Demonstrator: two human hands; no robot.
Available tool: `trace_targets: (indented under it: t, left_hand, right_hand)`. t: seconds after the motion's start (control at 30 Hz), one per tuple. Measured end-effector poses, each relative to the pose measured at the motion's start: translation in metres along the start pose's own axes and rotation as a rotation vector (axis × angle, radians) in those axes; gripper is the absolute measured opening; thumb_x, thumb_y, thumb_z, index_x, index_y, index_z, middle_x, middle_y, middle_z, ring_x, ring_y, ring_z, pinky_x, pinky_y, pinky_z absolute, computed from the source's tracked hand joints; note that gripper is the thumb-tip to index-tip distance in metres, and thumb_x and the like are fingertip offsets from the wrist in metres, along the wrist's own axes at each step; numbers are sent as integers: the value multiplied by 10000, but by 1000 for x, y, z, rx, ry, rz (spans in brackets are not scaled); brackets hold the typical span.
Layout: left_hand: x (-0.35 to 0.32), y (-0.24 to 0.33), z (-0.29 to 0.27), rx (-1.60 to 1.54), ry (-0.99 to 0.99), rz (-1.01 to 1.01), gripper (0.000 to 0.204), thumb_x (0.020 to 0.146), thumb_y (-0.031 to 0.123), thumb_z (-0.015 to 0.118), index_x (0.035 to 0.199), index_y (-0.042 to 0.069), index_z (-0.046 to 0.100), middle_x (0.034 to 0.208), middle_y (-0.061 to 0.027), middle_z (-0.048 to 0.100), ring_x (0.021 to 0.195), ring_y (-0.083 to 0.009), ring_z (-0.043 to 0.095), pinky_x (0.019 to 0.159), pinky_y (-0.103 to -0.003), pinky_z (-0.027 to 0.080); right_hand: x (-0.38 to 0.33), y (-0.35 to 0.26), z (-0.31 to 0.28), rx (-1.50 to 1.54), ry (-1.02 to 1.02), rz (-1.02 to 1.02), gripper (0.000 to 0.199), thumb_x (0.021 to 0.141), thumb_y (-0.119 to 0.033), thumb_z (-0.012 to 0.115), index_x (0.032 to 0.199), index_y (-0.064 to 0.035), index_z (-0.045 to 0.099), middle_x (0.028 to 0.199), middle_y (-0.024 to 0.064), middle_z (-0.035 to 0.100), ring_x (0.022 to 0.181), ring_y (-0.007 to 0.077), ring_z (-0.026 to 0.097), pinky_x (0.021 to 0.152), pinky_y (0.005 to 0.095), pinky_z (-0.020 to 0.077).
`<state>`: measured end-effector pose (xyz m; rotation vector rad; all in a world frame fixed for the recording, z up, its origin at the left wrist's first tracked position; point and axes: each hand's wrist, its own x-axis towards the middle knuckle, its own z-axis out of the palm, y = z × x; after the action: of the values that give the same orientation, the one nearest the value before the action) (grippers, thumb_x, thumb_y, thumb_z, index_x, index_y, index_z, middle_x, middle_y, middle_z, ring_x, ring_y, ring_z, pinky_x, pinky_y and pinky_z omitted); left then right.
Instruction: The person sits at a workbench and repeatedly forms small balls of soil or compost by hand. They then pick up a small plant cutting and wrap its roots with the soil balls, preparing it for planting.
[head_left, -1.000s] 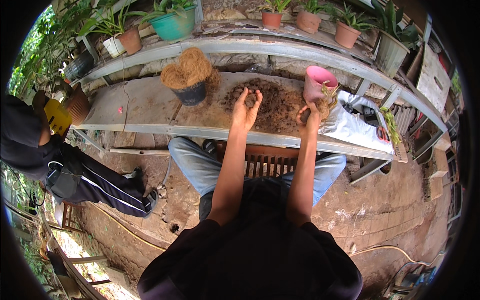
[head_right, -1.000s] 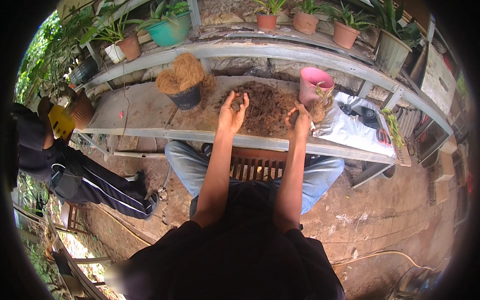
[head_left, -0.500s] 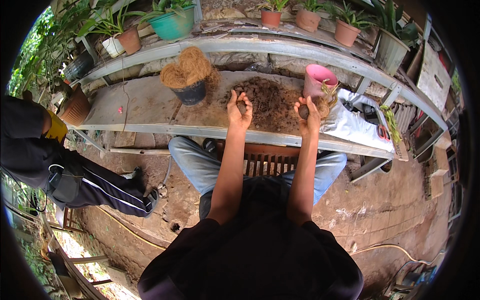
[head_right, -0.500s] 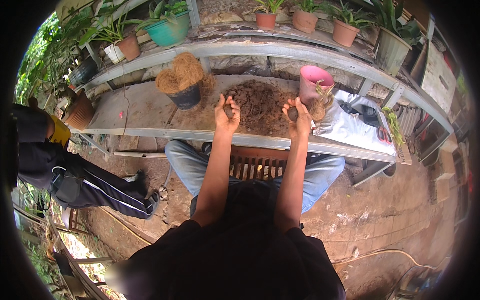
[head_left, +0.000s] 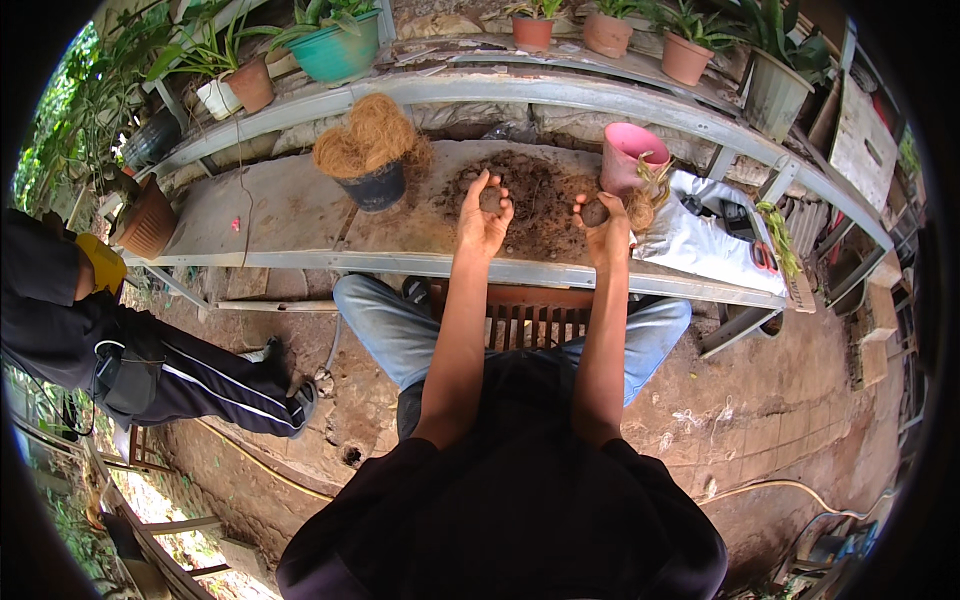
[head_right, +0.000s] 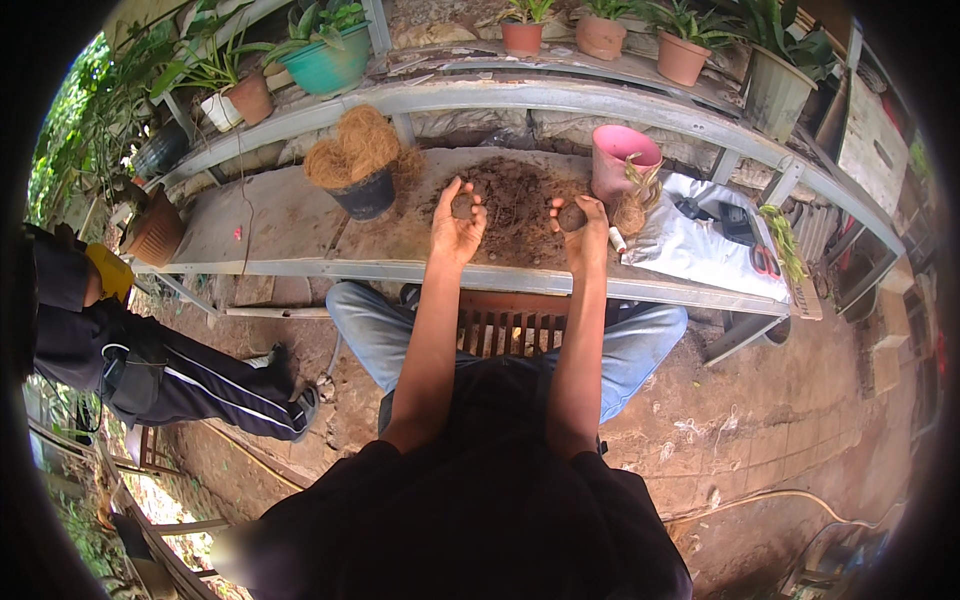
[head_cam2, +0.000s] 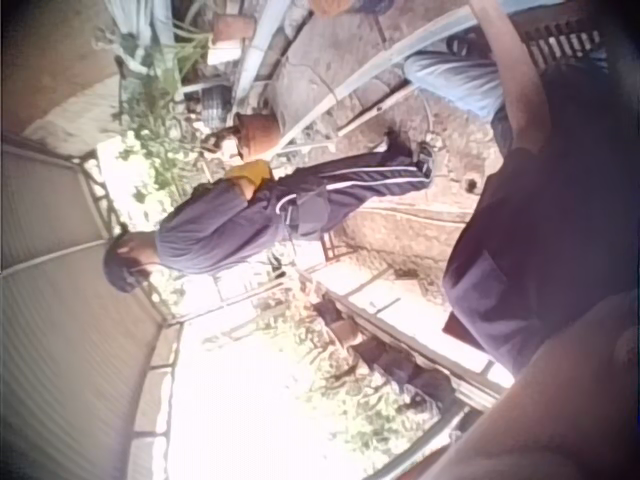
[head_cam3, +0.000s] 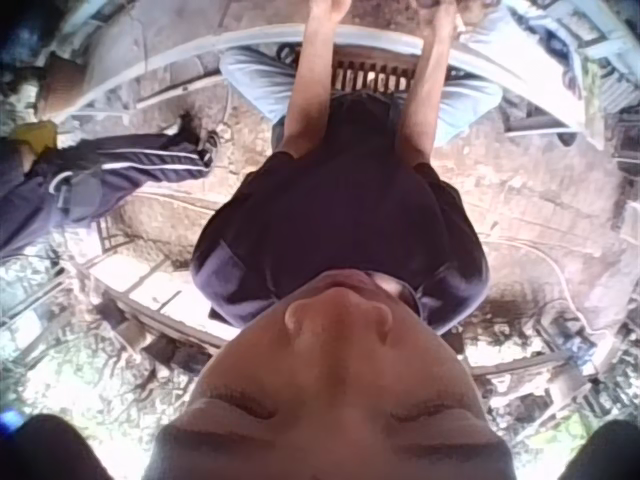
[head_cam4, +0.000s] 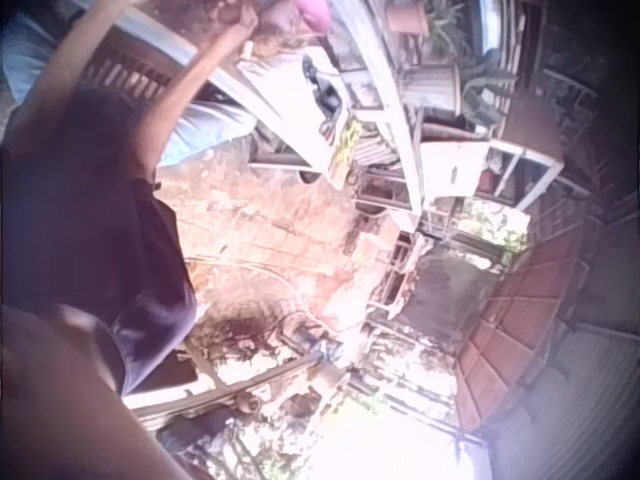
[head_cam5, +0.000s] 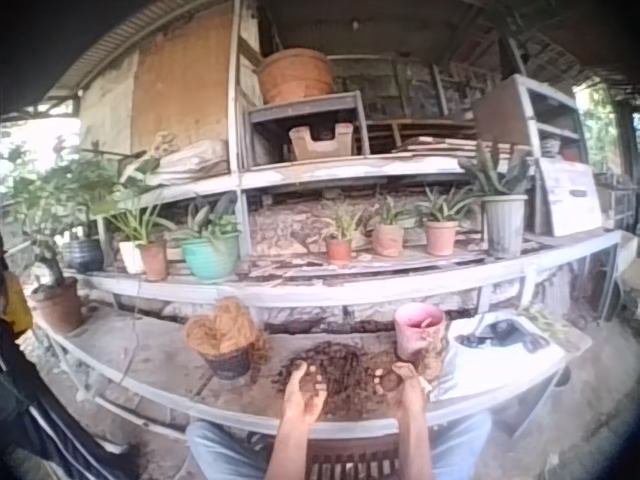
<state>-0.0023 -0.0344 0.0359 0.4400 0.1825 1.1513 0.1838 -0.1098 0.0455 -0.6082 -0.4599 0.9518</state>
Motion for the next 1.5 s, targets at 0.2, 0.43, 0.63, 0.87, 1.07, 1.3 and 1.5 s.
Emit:
trace_targets:
  t: [0.2,0.43,0.63,0.87,1.07,1.3,1.5]
  left_hand:
    - [-14,0,18,-153,124,-65,308,917,343,630,777,74,572,743,-40,566,640,-130,589,495,-247,523]
    - [7,3,-24,-217,11,-119,402,938,367,613,660,102,492,628,-12,503,466,-86,462,364,-198,376]
    - [5,-1,-32,-71,-7,2,374,984,374,524,750,82,510,624,-34,495,478,-94,449,388,-207,375]
    - [1,-1,9,-94,69,95,434,999,362,493,1075,-52,597,918,-158,573,877,-211,584,753,-318,545]
    - [12,5,-21,-220,-334,-66,233,971,223,567,999,-8,566,990,-149,585,933,-216,611,725,-316,589]
    - [-11,1,26,-136,-29,23,187,942,183,624,978,19,542,962,-126,550,867,-227,590,587,-270,511]
    - [5,2,-11,-214,-347,-63,201,978,228,564,994,30,540,935,-87,539,833,-198,559,612,-259,499]
  right_hand:
    - [7,-2,-18,-70,20,19,199,883,-245,685,826,-74,600,731,80,630,570,176,590,477,269,446]
    - [8,-2,-23,-29,12,33,201,858,-226,713,814,-69,595,686,58,595,556,166,572,468,266,407]
    - [8,-3,-23,-64,12,86,221,861,-233,709,791,-65,583,679,60,587,544,171,560,463,276,394]
    - [11,-1,-25,0,5,96,241,902,-246,656,762,-64,582,678,74,601,533,174,552,454,278,402]
    - [6,-7,-16,12,70,92,235,901,-261,651,766,-80,585,675,71,605,523,179,545,453,277,411]
    - [10,-9,-29,6,48,78,236,887,-284,664,769,-95,584,680,62,601,528,177,544,464,279,420]
    - [9,-10,-26,1,26,93,226,889,-282,662,780,-99,586,696,50,600,550,157,553,482,268,453]
